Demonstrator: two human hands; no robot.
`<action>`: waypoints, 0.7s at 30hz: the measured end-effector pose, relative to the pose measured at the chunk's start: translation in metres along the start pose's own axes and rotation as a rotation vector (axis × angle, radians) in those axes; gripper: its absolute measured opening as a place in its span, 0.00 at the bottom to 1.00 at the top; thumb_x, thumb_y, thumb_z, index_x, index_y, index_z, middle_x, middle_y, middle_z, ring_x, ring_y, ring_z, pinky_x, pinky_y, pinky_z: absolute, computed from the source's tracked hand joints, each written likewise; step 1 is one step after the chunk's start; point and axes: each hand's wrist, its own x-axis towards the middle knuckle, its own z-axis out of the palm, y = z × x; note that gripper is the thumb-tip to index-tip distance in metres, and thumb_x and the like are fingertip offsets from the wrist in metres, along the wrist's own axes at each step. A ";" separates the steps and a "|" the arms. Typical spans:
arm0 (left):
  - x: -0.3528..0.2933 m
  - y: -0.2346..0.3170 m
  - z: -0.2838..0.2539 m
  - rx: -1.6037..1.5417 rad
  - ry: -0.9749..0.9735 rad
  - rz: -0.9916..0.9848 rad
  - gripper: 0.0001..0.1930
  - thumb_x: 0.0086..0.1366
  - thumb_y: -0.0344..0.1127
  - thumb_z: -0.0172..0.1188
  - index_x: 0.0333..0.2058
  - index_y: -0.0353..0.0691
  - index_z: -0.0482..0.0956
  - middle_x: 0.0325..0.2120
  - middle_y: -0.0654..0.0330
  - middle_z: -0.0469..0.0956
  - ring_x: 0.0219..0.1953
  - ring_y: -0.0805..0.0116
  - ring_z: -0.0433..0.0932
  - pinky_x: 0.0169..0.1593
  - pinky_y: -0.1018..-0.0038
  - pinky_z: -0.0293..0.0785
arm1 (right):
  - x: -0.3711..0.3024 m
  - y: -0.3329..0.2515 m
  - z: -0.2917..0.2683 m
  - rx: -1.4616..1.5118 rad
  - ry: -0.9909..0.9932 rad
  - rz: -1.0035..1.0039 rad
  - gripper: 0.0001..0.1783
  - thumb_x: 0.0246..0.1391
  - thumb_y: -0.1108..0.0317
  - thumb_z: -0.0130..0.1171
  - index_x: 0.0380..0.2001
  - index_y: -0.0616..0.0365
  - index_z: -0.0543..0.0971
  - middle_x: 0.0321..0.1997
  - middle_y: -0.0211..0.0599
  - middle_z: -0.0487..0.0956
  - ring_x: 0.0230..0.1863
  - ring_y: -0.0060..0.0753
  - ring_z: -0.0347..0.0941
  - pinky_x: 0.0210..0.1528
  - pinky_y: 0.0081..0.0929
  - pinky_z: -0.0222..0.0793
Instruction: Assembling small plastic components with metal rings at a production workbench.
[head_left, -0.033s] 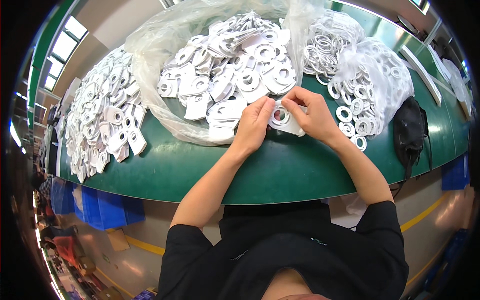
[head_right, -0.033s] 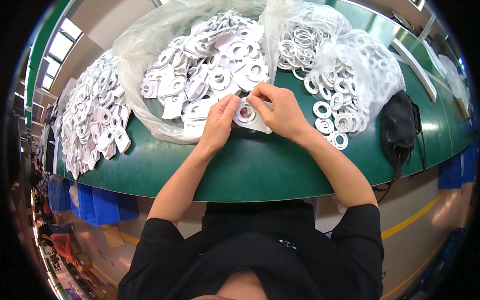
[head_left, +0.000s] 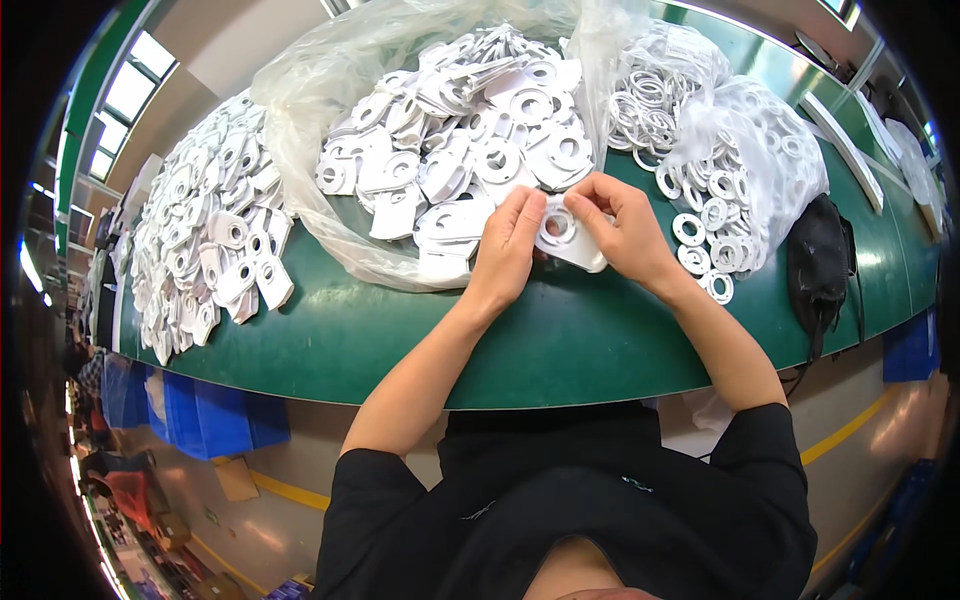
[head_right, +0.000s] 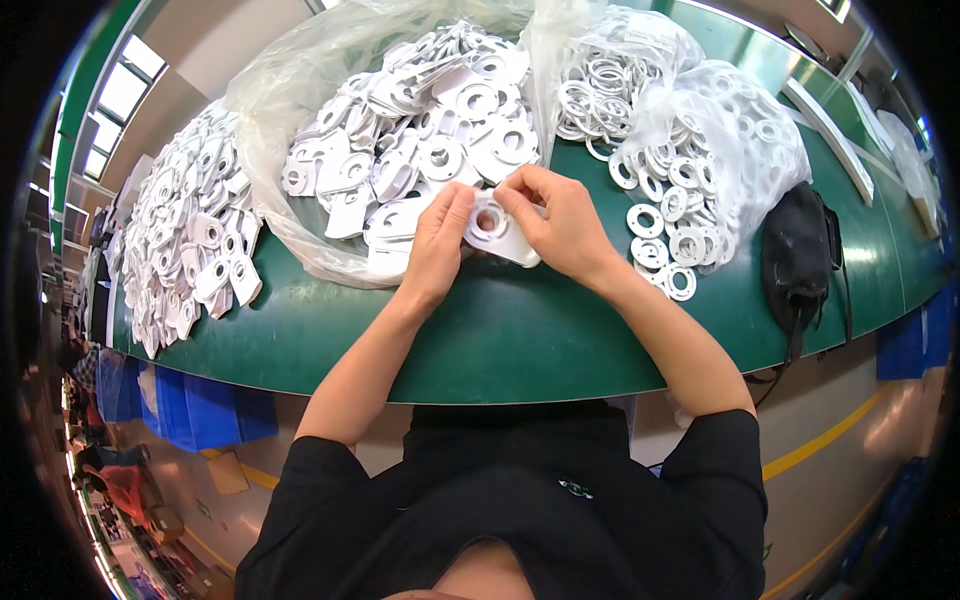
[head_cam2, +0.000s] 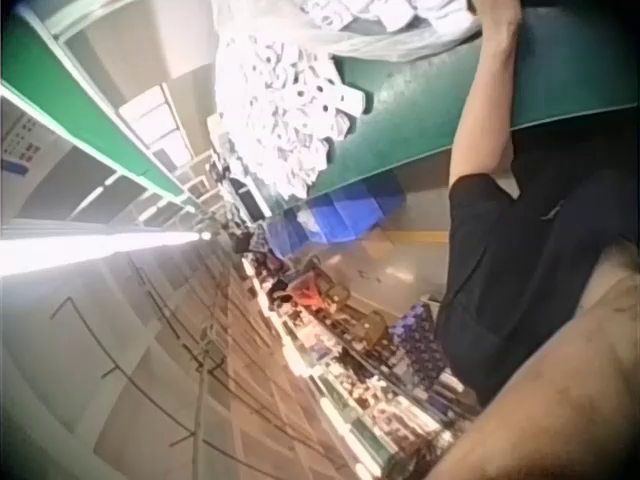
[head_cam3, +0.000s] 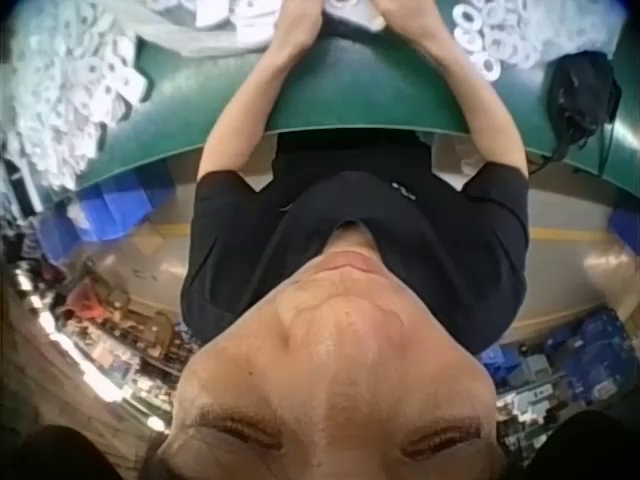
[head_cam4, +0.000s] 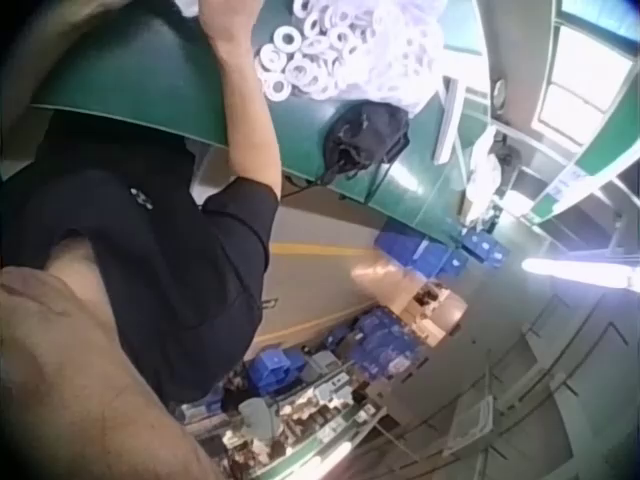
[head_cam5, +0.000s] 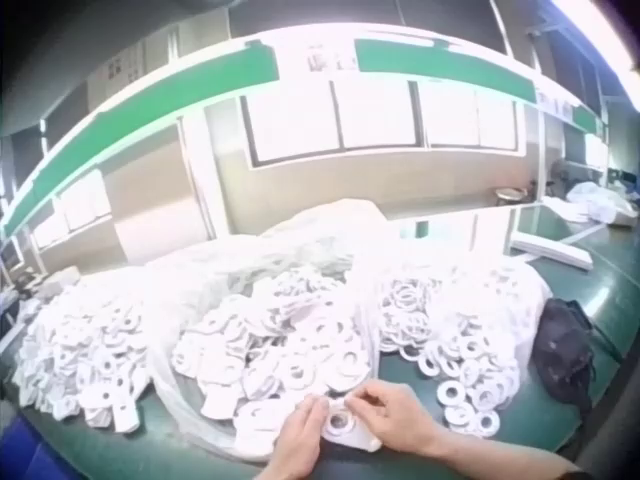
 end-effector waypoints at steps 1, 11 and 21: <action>-0.002 0.005 0.006 -0.211 0.110 -0.056 0.13 0.68 0.41 0.50 0.38 0.35 0.68 0.21 0.63 0.71 0.20 0.80 0.66 0.25 0.81 0.63 | 0.000 0.001 0.003 0.199 0.058 0.106 0.09 0.60 0.68 0.54 0.33 0.65 0.75 0.28 0.29 0.76 0.30 0.15 0.69 0.34 0.16 0.65; -0.016 0.004 0.011 0.514 -0.052 0.098 0.18 0.62 0.35 0.55 0.42 0.32 0.58 0.29 0.37 0.76 0.34 0.36 0.75 0.35 0.51 0.69 | 0.003 0.015 0.008 0.207 0.099 0.303 0.10 0.51 0.68 0.65 0.28 0.59 0.73 0.25 0.25 0.75 0.27 0.11 0.68 0.28 0.13 0.62; 0.002 0.054 -0.045 0.487 -0.345 -0.211 0.19 0.55 0.40 0.62 0.34 0.31 0.66 0.29 0.44 0.77 0.33 0.53 0.79 0.35 0.65 0.72 | 0.010 0.020 -0.016 0.214 -0.168 0.281 0.08 0.55 0.71 0.59 0.35 0.65 0.79 0.26 0.30 0.79 0.28 0.15 0.72 0.32 0.15 0.68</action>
